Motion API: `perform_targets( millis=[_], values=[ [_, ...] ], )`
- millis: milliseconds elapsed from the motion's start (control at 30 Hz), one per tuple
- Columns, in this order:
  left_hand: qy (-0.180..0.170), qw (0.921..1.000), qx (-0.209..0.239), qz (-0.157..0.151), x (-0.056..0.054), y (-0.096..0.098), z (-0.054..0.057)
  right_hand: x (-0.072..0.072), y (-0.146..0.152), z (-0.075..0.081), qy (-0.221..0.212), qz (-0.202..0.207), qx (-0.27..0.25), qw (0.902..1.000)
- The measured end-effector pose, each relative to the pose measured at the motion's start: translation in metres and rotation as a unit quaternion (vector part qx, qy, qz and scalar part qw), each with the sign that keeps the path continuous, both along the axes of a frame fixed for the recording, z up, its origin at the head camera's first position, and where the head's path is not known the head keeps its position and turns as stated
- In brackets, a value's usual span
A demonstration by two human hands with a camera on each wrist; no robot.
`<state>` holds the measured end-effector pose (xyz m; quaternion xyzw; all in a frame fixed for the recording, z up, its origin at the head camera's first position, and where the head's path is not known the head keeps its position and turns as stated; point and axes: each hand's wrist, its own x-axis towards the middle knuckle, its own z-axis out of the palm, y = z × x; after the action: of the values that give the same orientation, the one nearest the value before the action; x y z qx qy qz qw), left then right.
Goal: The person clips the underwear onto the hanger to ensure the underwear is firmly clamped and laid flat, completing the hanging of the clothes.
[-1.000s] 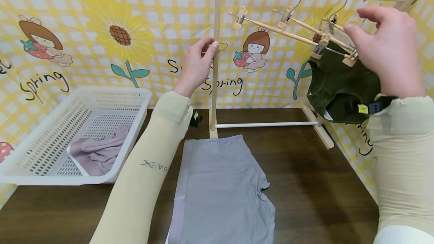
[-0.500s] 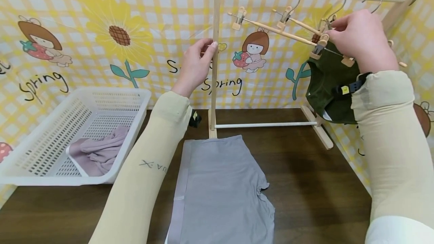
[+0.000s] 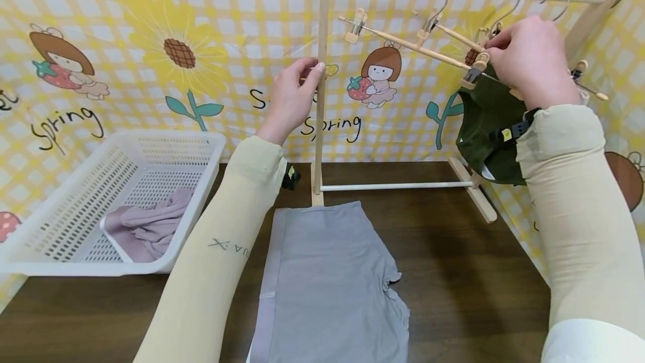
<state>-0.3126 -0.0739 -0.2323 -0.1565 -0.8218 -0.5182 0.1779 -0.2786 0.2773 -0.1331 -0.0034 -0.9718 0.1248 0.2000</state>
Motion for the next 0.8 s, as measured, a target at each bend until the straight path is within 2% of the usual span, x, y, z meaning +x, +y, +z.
perform_targets(
  millis=[267,800],
  values=[
    [0.001,1.0000,-0.005,0.000,-0.001,0.000,0.000,0.002,0.003,-0.001,0.041,-0.004,-0.009,0.9991],
    [0.003,1.0000,-0.005,0.003,0.000,0.001,0.001,0.016,-0.001,-0.004,0.076,-0.025,-0.042,0.9959]
  ],
)
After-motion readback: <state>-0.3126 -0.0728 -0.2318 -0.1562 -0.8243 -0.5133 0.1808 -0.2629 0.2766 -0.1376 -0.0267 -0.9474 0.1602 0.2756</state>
